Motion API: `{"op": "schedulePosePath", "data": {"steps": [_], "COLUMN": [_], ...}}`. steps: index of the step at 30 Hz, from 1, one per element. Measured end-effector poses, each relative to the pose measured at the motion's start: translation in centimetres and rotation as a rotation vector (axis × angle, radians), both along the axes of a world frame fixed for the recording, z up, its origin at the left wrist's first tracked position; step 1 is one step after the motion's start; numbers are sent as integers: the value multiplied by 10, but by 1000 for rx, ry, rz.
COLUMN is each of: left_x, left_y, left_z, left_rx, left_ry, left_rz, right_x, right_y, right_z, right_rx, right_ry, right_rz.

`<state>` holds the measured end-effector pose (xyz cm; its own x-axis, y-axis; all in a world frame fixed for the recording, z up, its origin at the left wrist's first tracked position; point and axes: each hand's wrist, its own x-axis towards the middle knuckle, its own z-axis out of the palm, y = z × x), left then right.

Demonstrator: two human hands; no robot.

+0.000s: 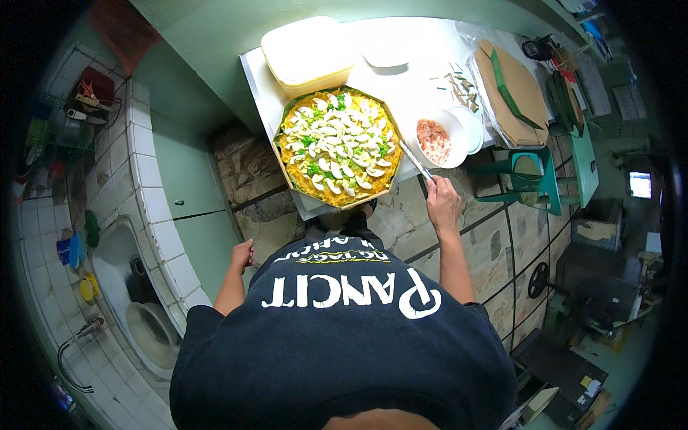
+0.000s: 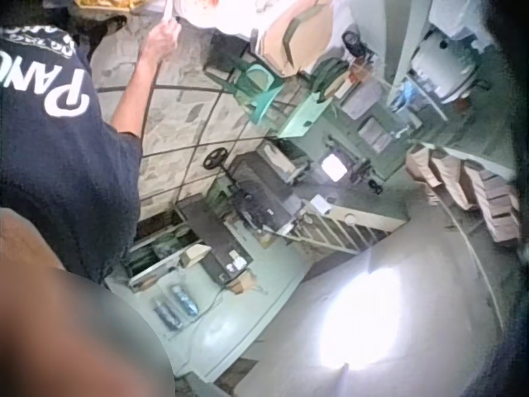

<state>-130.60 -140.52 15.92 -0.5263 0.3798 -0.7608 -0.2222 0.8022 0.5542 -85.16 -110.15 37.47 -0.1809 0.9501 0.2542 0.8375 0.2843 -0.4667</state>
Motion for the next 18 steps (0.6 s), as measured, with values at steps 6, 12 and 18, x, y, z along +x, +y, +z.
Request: {"op": "schedulePosePath", "data": {"steps": [6,12,18], "left_x": [1,5,10], "left_y": [30,23,-2], "left_z": [17,18,7], "left_rx": [0,-60,-58], "left_ry": [10,17,-32], "left_rz": [10,-20,38], "right_x": [1,6,-30], "right_y": [26,27,-8], "right_z": [-8,8,14], "right_rx": [-2,49,-24], "right_ry": [-44,73,318], "right_rz": [14,83,300]}}
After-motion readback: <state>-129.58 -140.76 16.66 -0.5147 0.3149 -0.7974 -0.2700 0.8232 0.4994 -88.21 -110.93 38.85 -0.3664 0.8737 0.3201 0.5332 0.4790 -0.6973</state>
